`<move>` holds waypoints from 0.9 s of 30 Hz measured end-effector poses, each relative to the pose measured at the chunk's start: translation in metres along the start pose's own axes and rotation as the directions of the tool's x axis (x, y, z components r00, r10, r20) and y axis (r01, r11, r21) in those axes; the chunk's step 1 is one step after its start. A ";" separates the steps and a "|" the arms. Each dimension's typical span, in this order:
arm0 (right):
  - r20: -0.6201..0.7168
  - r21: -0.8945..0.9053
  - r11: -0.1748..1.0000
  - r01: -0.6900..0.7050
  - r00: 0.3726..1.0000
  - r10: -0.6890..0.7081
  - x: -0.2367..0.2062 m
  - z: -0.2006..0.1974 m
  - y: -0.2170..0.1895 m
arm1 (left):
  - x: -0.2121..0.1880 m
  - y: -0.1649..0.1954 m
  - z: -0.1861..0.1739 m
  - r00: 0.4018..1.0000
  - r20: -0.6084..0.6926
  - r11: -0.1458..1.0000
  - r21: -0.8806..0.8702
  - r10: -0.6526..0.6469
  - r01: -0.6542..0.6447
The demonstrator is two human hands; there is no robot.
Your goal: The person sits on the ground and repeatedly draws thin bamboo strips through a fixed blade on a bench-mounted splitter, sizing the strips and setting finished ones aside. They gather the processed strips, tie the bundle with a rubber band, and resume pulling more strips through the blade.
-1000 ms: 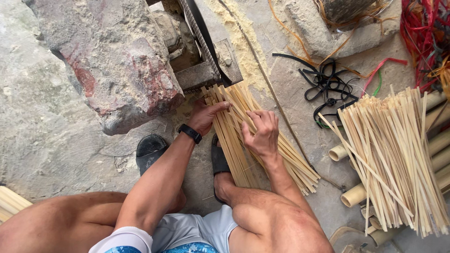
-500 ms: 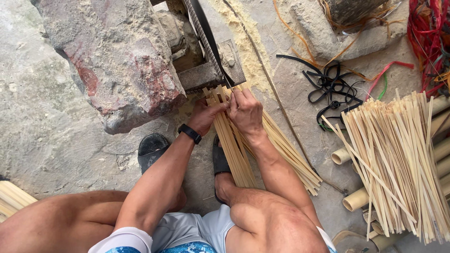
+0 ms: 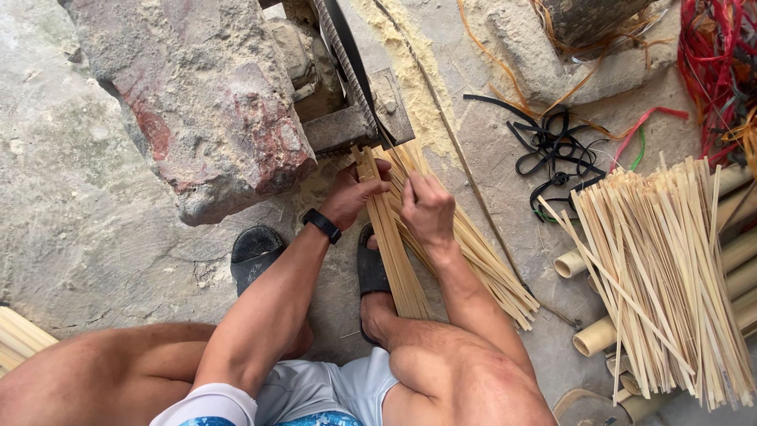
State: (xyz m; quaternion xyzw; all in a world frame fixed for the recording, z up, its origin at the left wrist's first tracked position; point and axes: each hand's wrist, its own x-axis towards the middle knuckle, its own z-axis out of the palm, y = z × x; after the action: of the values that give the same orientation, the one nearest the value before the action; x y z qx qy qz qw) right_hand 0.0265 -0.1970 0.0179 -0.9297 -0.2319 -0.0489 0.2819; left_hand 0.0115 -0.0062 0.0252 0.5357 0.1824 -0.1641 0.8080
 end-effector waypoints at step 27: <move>0.016 0.022 1.000 0.010 1.000 -0.010 0.029 0.017 -0.002 | -0.008 -0.002 -0.008 0.994 0.082 0.985 -0.151 -0.077 0.089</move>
State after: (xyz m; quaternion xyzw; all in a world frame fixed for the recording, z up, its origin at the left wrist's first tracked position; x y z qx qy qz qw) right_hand 0.0503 -0.1743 0.0114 -0.9257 -0.2393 -0.0401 0.2900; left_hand 0.0028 0.0009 0.0244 0.4568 0.1861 -0.2032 0.8458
